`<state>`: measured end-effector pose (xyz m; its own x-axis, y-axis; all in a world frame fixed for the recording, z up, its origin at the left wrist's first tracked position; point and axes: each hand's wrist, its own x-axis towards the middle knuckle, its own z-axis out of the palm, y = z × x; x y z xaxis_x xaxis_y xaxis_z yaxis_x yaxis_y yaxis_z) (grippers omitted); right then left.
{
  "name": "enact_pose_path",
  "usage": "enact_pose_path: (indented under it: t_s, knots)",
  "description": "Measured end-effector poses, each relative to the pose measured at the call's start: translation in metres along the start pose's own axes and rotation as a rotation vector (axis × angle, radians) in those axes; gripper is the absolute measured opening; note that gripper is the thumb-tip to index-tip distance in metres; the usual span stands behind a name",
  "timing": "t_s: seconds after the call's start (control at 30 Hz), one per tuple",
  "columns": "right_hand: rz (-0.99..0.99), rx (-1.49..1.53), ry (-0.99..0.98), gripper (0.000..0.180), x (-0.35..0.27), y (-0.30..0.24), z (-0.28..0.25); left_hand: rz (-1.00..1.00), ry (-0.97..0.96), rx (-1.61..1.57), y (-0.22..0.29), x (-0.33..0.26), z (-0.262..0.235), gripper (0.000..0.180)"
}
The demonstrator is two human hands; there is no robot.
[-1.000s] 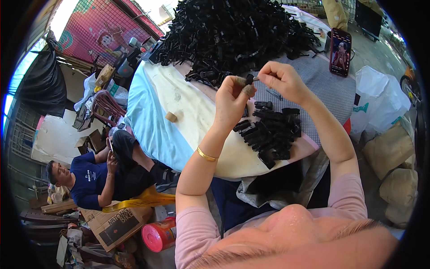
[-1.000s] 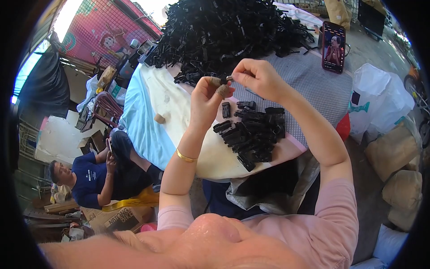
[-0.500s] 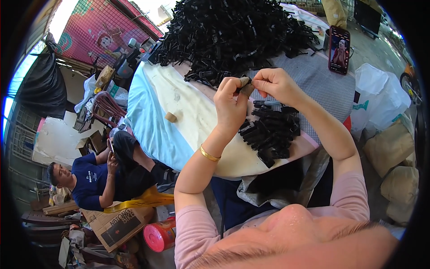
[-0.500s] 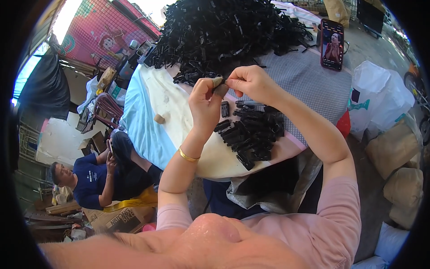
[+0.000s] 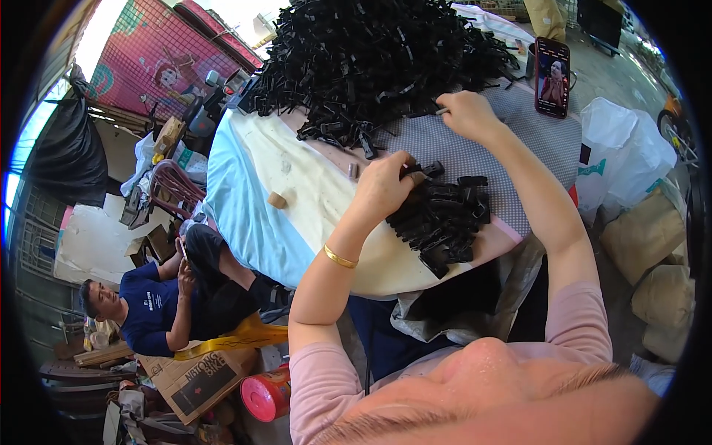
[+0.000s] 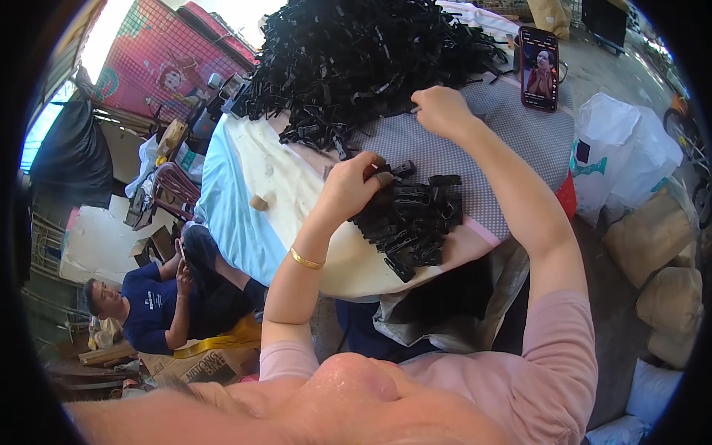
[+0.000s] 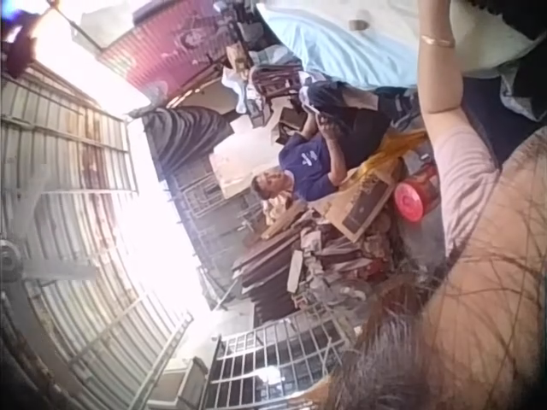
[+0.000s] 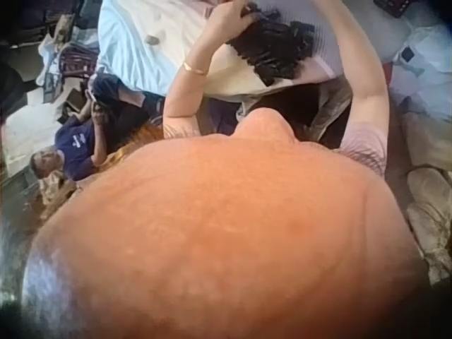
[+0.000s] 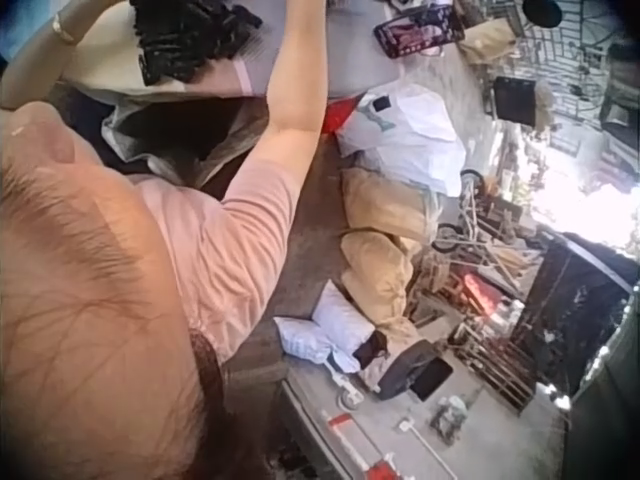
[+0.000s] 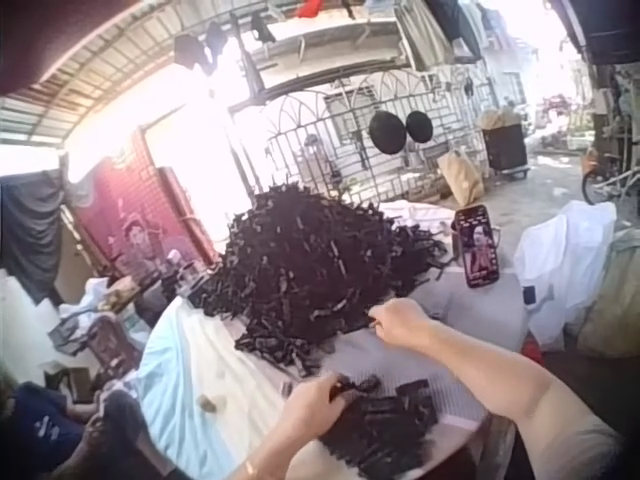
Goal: The recorder is assembling small black plastic parts at a table.
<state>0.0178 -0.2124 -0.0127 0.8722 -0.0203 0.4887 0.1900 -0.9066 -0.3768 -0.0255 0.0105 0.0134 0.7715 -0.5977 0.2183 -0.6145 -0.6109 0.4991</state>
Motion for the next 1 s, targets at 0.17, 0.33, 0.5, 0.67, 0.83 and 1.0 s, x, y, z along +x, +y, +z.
enact_pose_path:
  t_s: [0.17, 0.33, 0.5, 0.67, 0.83, 1.0]
  knots:
    - [0.016, -0.173, -0.159, 0.017, 0.002, -0.006, 0.007, -0.057, -0.18, -0.268, 0.007, -0.001, -0.006, 0.029]
    - [-0.154, 0.546, -0.041, 0.019, -0.013, -0.038, -0.005, -0.096, 0.075, -0.775, -0.023, 0.011, 0.004, 0.046]
    - [-0.378, 0.685, -0.124, 0.014, -0.031, -0.07, -0.01, -0.017, -0.024, -1.466, -0.025, 0.017, -0.008, 0.051]
    - [-0.376, 0.654, -0.16, 0.021, -0.034, -0.073, -0.017, 0.071, -0.032, -1.601, -0.025, 0.018, -0.007, 0.046]
    - [-0.245, 0.636, -0.091, 0.018, -0.031, -0.07, -0.025, 0.01, 0.198, -1.582, -0.026, 0.016, -0.011, 0.035]
    - [-0.05, 0.959, -0.197, 0.013, -0.026, -0.063, -0.029, 0.005, 0.177, -0.973, -0.005, 0.01, -0.004, 0.041]
